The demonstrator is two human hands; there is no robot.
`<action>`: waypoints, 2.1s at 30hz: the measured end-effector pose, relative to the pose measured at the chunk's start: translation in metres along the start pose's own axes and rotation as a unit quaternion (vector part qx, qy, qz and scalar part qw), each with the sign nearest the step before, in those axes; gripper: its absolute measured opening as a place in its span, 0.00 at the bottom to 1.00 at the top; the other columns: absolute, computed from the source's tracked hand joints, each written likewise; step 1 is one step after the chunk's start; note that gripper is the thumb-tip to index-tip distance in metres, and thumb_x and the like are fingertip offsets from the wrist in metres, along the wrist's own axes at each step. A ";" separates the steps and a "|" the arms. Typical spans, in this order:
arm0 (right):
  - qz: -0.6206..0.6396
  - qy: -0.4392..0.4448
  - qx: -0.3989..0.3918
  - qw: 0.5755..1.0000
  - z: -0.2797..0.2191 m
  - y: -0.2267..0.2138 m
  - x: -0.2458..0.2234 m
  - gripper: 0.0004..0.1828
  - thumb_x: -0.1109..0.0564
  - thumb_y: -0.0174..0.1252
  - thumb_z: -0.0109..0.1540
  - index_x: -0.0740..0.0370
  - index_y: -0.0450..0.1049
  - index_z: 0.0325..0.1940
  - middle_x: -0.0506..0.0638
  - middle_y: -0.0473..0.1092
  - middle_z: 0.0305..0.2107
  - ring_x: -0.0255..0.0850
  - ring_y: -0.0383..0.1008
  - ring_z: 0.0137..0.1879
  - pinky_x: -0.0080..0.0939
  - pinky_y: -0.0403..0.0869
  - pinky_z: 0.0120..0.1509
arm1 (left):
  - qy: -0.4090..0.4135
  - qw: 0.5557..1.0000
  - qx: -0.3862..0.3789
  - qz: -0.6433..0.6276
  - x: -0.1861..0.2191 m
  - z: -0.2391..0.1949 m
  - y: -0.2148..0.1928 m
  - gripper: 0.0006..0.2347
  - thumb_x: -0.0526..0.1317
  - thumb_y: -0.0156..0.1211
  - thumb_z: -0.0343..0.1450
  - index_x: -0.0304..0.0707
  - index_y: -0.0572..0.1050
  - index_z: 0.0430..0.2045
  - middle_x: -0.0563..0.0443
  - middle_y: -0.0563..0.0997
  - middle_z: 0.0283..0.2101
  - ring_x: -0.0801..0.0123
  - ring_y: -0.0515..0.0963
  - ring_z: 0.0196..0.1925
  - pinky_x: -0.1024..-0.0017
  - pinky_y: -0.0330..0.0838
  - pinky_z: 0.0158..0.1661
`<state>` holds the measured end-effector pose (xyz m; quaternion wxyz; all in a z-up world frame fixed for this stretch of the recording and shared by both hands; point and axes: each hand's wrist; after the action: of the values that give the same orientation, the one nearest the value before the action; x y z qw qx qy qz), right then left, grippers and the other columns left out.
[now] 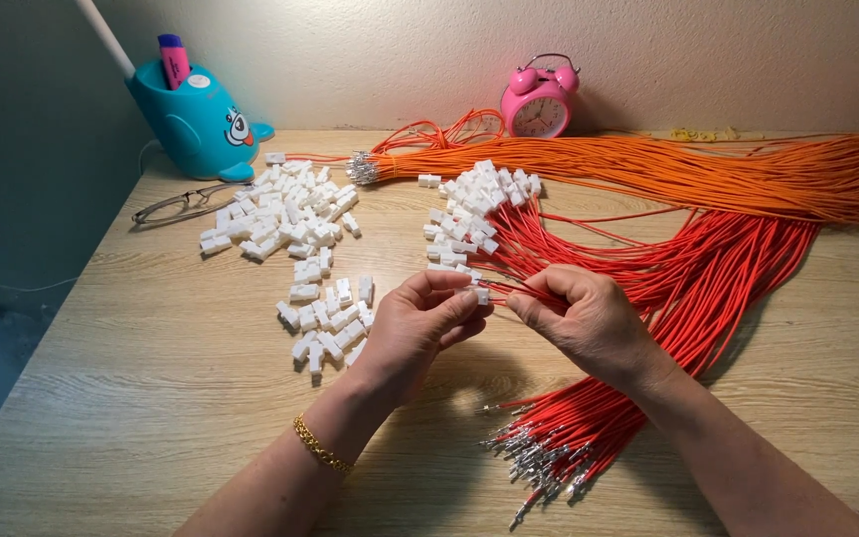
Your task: Assembling small white plastic connectors onto the ends of red wires on a wooden desk.
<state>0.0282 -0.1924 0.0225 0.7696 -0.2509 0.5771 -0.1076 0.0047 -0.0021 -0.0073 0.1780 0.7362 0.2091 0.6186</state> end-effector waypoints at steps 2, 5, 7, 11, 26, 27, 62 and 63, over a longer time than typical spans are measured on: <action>0.003 -0.005 0.002 1.000 0.001 0.000 -0.001 0.02 0.59 0.66 0.55 0.59 0.81 0.29 0.52 0.67 0.18 0.32 0.68 0.28 0.31 0.70 0.30 | -0.005 1.000 0.000 -0.007 0.002 -0.003 0.002 0.10 0.30 0.65 0.65 0.29 0.75 0.38 0.43 0.77 0.33 0.57 0.84 0.35 0.60 0.82 0.41; 0.013 -0.010 0.005 1.000 0.000 -0.001 -0.008 0.02 0.58 0.66 0.55 0.59 0.81 0.28 0.51 0.66 0.17 0.31 0.67 0.27 0.30 0.69 0.29 | -0.014 1.000 -0.001 -0.024 0.004 -0.005 0.003 0.10 0.30 0.65 0.65 0.29 0.75 0.38 0.42 0.77 0.33 0.55 0.84 0.36 0.60 0.82 0.41; 0.020 -0.009 0.007 1.000 -0.001 -0.001 -0.011 0.03 0.58 0.65 0.55 0.59 0.81 0.28 0.50 0.66 0.17 0.31 0.66 0.27 0.30 0.69 0.29 | -0.018 0.999 -0.003 -0.034 0.002 -0.004 0.002 0.10 0.30 0.65 0.65 0.28 0.75 0.38 0.42 0.77 0.34 0.54 0.84 0.36 0.59 0.82 0.41; 0.018 -0.022 0.011 1.000 -0.002 0.004 -0.010 0.02 0.59 0.65 0.55 0.59 0.80 0.28 0.50 0.66 0.16 0.31 0.66 0.26 0.30 0.68 0.28 | -0.005 1.000 0.006 -0.025 -0.001 0.000 -0.001 0.11 0.30 0.65 0.65 0.28 0.75 0.39 0.41 0.77 0.34 0.54 0.84 0.35 0.59 0.82 0.40; 0.027 0.036 0.039 0.998 0.001 -0.002 0.000 0.04 0.58 0.67 0.53 0.59 0.80 0.31 0.47 0.62 0.14 0.29 0.63 0.24 0.28 0.66 0.27 | -0.017 0.998 0.010 -0.059 0.010 -0.003 0.001 0.10 0.32 0.61 0.68 0.27 0.74 0.42 0.40 0.78 0.33 0.54 0.84 0.35 0.59 0.81 0.41; 0.025 0.035 0.041 0.998 0.002 -0.002 0.000 0.04 0.58 0.67 0.53 0.58 0.80 0.30 0.47 0.62 0.14 0.29 0.63 0.23 0.27 0.65 0.26 | -0.019 0.998 0.010 -0.062 0.010 -0.003 0.001 0.10 0.32 0.61 0.68 0.27 0.74 0.42 0.41 0.78 0.33 0.54 0.84 0.35 0.60 0.81 0.41; 0.018 -0.003 0.025 1.000 0.000 0.004 0.004 0.04 0.57 0.67 0.54 0.59 0.80 0.27 0.52 0.65 0.16 0.32 0.66 0.26 0.31 0.68 0.30 | -0.017 0.999 -0.009 -0.039 0.001 -0.004 0.003 0.10 0.32 0.64 0.66 0.28 0.75 0.39 0.41 0.79 0.34 0.56 0.84 0.36 0.60 0.81 0.42; 0.022 -0.004 0.026 0.999 0.000 0.005 0.003 0.04 0.57 0.67 0.54 0.59 0.81 0.27 0.52 0.65 0.16 0.32 0.66 0.26 0.30 0.68 0.30 | -0.018 0.999 -0.010 -0.041 0.000 -0.003 0.001 0.10 0.32 0.64 0.66 0.27 0.74 0.39 0.41 0.79 0.34 0.55 0.84 0.36 0.59 0.81 0.42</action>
<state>0.0286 -0.1901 0.0175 0.7804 -0.2179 0.5767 -0.1046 0.0017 -0.0033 -0.0061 0.2142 0.7362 0.2300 0.5994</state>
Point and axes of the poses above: each hand's wrist, its own z-axis towards the middle knuckle, its own y-axis out of the palm, x = y × z
